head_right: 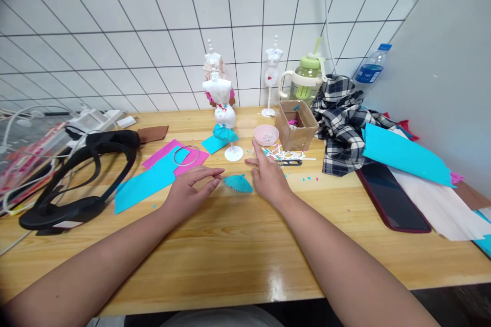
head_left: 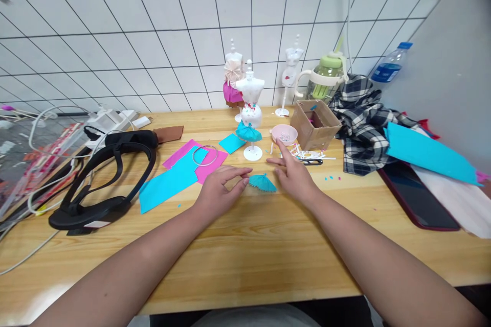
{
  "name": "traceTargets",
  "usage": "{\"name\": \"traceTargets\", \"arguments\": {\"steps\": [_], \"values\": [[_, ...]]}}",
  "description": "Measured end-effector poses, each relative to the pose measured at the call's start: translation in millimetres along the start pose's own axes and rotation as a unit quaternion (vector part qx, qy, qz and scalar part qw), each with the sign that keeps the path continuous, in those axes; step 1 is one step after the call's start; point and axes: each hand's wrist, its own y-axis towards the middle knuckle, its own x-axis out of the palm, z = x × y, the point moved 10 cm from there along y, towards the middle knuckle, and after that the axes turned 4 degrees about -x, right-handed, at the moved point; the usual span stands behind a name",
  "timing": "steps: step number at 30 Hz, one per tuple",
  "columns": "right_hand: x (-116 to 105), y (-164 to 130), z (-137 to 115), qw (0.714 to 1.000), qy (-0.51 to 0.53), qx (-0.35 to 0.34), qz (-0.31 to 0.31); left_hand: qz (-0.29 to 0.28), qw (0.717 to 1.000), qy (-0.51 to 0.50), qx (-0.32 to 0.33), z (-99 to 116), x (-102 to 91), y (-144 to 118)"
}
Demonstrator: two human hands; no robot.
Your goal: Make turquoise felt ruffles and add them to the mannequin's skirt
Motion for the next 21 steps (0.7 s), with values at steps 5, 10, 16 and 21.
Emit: {"name": "traceTargets", "arguments": {"steps": [5,10,16,21], "values": [[22.0,-0.5,-1.8,0.995,-0.085,-0.023,-0.047,-0.025,1.000,0.013,-0.006,-0.2,5.0,0.9],[25.5,-3.3,-6.9,0.995,-0.078,-0.016,-0.065,-0.084,0.993,0.077,0.030,-2.5,21.5,-3.2],[26.5,-6.3,-14.2,0.996,-0.044,-0.033,-0.068,-0.151,0.979,0.136,0.036,-15.2,43.0,-10.5],[35.6,-7.3,-11.6,0.994,-0.030,-0.021,-0.107,-0.150,0.977,0.146,0.038,-14.8,41.7,-8.9]]}}
